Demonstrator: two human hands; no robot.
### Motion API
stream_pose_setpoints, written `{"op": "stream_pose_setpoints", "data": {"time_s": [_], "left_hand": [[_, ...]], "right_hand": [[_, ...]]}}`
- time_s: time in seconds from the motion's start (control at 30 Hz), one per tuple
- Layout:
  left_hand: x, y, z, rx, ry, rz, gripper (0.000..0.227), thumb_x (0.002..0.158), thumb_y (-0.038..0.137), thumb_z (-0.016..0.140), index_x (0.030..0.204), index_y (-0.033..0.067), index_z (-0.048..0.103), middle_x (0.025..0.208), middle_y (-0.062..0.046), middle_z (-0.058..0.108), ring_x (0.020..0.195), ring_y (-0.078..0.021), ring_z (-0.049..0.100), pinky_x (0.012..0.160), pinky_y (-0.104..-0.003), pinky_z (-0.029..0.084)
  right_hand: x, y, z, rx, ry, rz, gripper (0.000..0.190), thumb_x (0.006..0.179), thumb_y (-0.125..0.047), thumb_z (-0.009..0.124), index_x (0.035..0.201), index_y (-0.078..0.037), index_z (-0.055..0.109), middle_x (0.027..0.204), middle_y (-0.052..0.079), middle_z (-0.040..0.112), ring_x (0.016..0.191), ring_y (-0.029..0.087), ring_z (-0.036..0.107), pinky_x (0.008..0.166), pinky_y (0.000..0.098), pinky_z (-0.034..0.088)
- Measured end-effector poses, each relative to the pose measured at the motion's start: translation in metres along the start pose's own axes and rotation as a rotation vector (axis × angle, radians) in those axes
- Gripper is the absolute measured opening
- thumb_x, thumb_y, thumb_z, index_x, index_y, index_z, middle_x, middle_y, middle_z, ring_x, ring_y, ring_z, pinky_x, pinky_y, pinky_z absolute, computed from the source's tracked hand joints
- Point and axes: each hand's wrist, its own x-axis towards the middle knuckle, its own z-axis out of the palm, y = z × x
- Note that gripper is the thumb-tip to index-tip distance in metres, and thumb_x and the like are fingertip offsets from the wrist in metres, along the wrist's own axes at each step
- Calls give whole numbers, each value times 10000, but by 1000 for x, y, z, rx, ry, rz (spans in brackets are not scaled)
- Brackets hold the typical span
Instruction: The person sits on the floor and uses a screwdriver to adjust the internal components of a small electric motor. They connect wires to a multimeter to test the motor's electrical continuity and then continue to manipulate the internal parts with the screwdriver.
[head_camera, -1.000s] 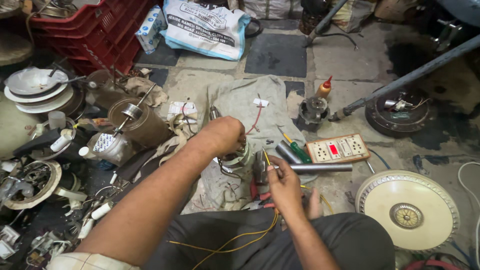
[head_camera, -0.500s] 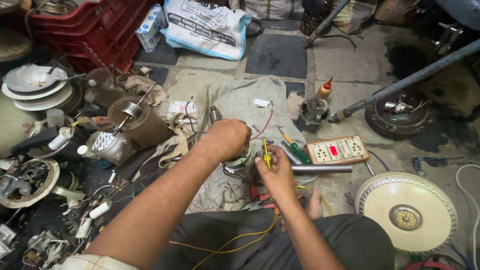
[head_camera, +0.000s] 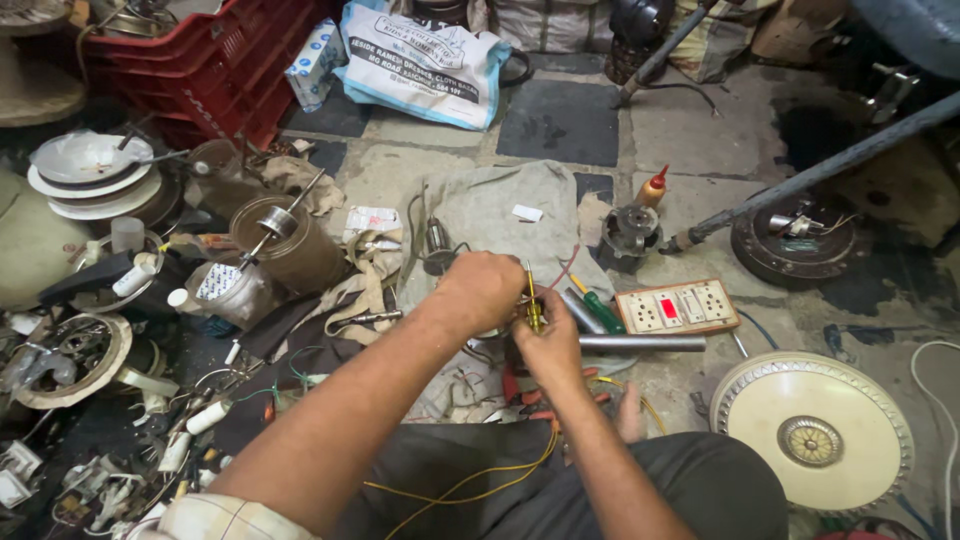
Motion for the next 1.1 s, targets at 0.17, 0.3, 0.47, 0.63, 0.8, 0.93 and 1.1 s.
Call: {"op": "stream_pose_setpoints", "data": {"time_s": [0.17, 0.3, 0.47, 0.63, 0.8, 0.93, 1.1], "left_hand": [[0, 6, -1, -35, -6, -32, 192, 803, 185, 751, 953, 67, 769, 1048, -174, 745, 959, -347, 737, 822, -460, 590], [-3, 2, -14, -98, -75, -85, 264, 758, 220, 800, 963, 57, 764, 1072, -175, 731, 996, -340, 719, 863, -448, 573], [-11, -9, -18, -146, -77, -88, 219, 760, 176, 783, 942, 55, 779, 1062, -190, 732, 1012, -350, 712, 870, -448, 572], [-21, -26, -22, -258, -104, -110, 225, 755, 144, 733, 969, 109, 796, 1020, -179, 754, 980, -348, 724, 881, -445, 566], [-33, -44, -17, -501, 62, -71, 313, 779, 219, 727, 1069, 122, 790, 1114, -157, 748, 1072, -339, 691, 957, -427, 532], [-34, -51, -4, -554, 167, 39, 516, 673, 215, 792, 1165, 72, 729, 1279, -178, 630, 1235, -353, 553, 1045, -422, 430], [-38, -59, 4, -543, 251, 182, 565, 620, 170, 821, 1150, 42, 673, 1204, -167, 620, 1236, -359, 541, 1061, -418, 437]], "right_hand": [[-3, -9, -4, -39, -10, -15, 439, 799, 18, 673, 1234, 13, 620, 1122, 103, 701, 1077, 166, 636, 973, 294, 490], [-1, -7, 0, -9, -4, -36, 399, 831, -2, 704, 1221, 6, 623, 1099, 91, 693, 1047, 156, 628, 945, 286, 493], [2, 4, 3, -44, 24, 3, 190, 932, -21, 647, 1113, 7, 700, 957, 69, 722, 896, 142, 639, 835, 277, 517], [6, -5, -2, 52, -8, 116, 174, 931, -85, 699, 1092, -19, 706, 806, -5, 645, 679, 78, 541, 609, 233, 425], [12, -20, -10, 56, -11, 139, 170, 945, -112, 716, 1100, -41, 723, 726, -54, 613, 577, 23, 499, 498, 204, 393], [14, -25, -13, 66, -4, 185, 154, 936, -111, 714, 1078, -51, 706, 706, -29, 594, 532, 39, 479, 460, 215, 374], [10, -29, -29, 160, 138, 221, 119, 930, -98, 661, 1039, -57, 635, 797, 2, 661, 528, 43, 501, 446, 211, 399]]}}
